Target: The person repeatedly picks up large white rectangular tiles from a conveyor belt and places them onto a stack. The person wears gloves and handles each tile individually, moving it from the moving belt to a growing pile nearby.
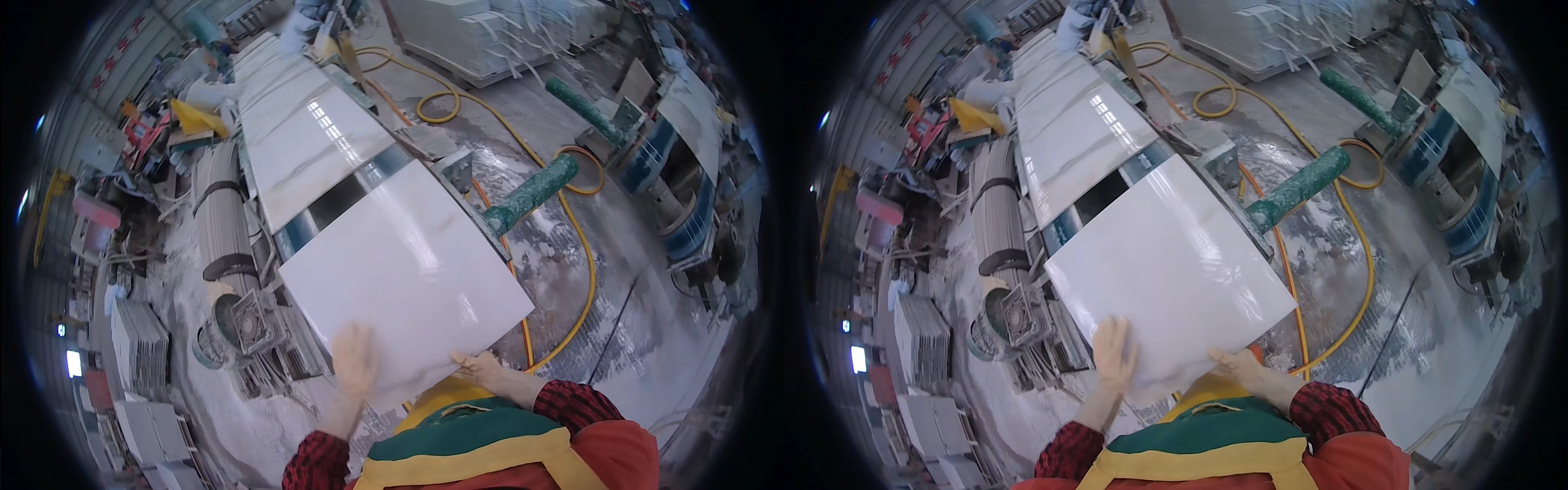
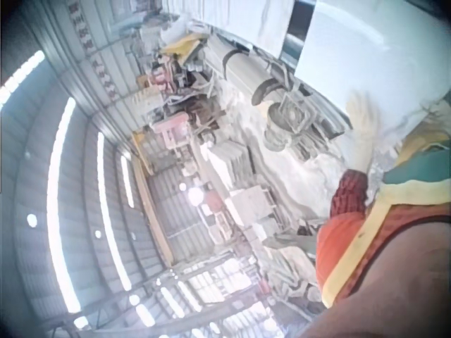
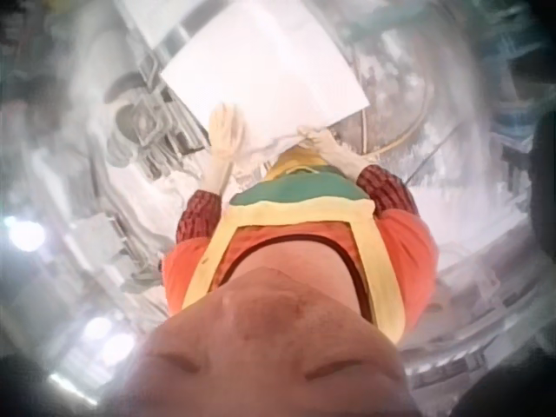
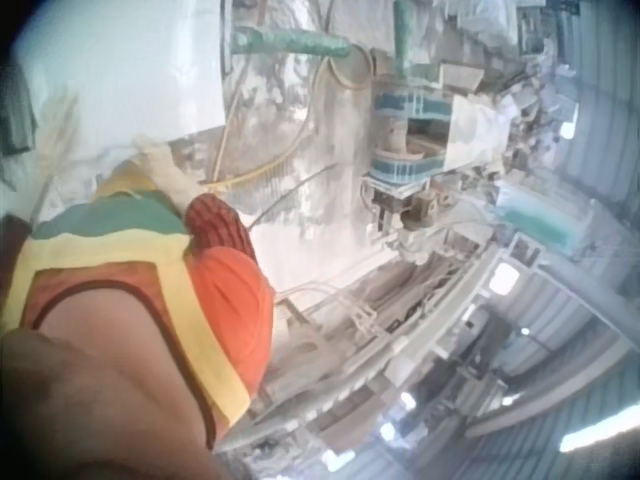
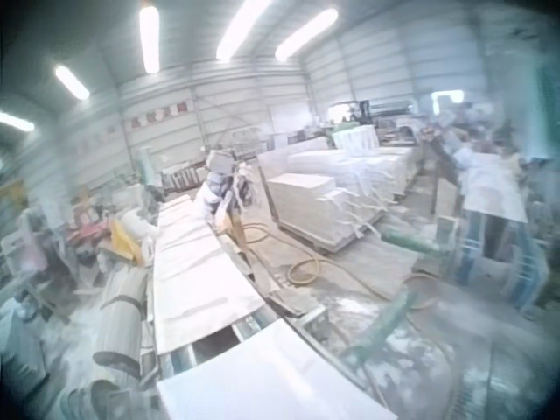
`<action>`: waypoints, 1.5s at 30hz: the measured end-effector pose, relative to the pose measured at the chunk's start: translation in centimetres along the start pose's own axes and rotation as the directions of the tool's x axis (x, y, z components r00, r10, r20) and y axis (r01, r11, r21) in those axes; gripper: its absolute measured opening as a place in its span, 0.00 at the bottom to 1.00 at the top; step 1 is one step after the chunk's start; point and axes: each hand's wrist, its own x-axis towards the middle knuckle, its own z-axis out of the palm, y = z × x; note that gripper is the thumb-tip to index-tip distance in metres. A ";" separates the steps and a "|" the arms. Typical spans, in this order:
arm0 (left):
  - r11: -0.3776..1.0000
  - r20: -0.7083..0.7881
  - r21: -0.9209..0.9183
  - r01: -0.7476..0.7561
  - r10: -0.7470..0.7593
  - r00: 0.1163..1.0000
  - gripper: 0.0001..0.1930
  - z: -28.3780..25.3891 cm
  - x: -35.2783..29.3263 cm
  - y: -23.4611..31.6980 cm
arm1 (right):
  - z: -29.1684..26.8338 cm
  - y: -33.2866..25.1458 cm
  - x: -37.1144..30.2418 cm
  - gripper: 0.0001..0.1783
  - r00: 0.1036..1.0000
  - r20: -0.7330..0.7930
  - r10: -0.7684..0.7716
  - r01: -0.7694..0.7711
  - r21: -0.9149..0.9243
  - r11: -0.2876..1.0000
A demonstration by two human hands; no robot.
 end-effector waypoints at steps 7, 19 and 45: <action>0.959 -0.265 0.241 -0.150 0.214 0.940 0.39 -2.4 21.5 -8.1 | -0.8 0.2 1.0 0.26 0.987 -0.149 -0.066 0.028 -0.243 0.970; 0.936 0.421 0.037 0.351 -0.333 0.844 0.39 -4.6 28.8 -9.6 | 0.9 0.0 -1.2 0.25 0.993 -0.112 -0.021 0.013 -0.075 0.997; 0.473 0.401 -0.801 0.367 -0.033 0.916 0.24 7.2 33.7 32.5 | -15.8 -29.5 -36.7 0.24 0.262 -0.519 -0.814 0.730 -0.445 0.518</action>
